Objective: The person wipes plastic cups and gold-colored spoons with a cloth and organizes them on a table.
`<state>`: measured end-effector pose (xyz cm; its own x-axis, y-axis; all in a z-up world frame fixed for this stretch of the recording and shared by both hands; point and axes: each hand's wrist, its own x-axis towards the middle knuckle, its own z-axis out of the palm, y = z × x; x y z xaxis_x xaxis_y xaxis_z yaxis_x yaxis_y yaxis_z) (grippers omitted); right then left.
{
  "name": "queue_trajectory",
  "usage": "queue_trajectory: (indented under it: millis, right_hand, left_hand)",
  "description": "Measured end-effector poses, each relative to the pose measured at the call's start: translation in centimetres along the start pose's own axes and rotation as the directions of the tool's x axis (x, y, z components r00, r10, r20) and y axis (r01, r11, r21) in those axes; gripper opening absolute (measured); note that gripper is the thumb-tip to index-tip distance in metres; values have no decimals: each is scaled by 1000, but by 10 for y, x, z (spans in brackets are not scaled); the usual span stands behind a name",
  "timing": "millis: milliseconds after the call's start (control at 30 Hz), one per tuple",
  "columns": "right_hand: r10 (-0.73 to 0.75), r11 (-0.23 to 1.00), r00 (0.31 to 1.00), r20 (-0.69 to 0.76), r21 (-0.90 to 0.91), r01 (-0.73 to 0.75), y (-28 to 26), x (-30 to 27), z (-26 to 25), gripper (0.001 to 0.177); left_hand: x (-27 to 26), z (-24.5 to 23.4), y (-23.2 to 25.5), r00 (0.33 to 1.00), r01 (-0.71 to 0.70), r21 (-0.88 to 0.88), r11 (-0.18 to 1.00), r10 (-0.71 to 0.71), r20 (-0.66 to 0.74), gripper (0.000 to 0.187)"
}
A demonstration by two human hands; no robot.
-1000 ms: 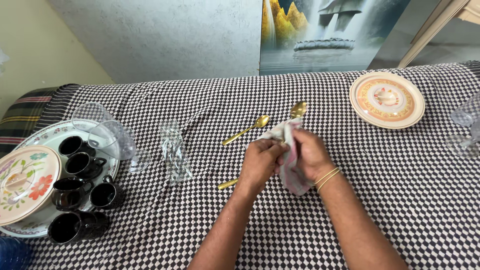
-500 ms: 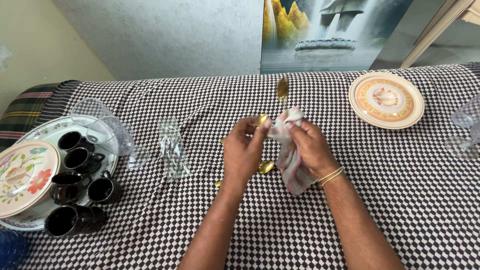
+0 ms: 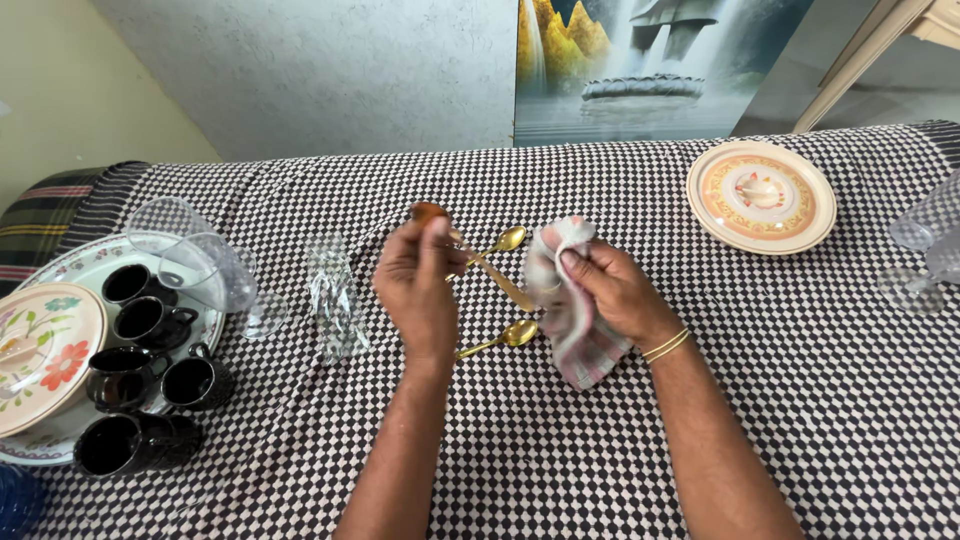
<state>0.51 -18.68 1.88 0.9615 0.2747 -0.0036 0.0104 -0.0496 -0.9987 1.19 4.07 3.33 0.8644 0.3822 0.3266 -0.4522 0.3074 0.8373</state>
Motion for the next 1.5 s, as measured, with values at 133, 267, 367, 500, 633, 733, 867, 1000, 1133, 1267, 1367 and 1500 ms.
queue_trajectory:
  millis: [133,267,367,500,633,733,867,1000,1133,1267,1367,1500]
  right_hand:
    - [-138,975,989,55,181,126,5,3,35,34]
    - [-39,992,999,17,-121,41,7,6,43,27]
    - [172,955,980,97,-262,-141,1,2,29,26]
    - [192,957,978,88,-237,-166,0,0,1,26]
    - [-59,998,997,-57,31,61,4,4,-1,27]
    - [33,999,998,53,17,-34,12,7,20,25]
    - [47,989,991,126,-142,-29,17,7,25,25]
    - [261,893,936,238,-427,-141,13,2,8,23]
    - [147,982,989,18,-119,-144,9,5,-17,29]
    - [7,945,1000,19,327,-13,9,1,0,32]
    - [-63,972,995,80,232,43,14,4,16,26]
    - [-167,971,981,-101,153,182,11,8,23,24]
  left_hand:
    - [-23,20,-18,985,91,72,993,-100,142,11]
    - [-20,15,-24,990,-50,194,980,23,139,16]
    - [-13,11,-22,1000,-15,183,983,19,-22,14]
    - [12,-13,-10,979,-18,176,984,53,-196,13]
    - [6,-3,-21,996,68,111,991,-75,56,14]
    - [-24,18,-35,948,28,269,963,-111,297,17]
    - [-22,20,-35,983,-2,359,933,-64,173,19]
    - [1,-4,-26,998,-18,228,974,32,-59,16]
    - [13,-13,-22,1000,-17,196,981,11,29,15]
    - [-14,18,-17,905,171,316,933,-276,323,44]
    - [-23,28,-6,835,196,544,816,-430,344,93]
    - [-23,31,-8,786,168,515,840,-430,444,100]
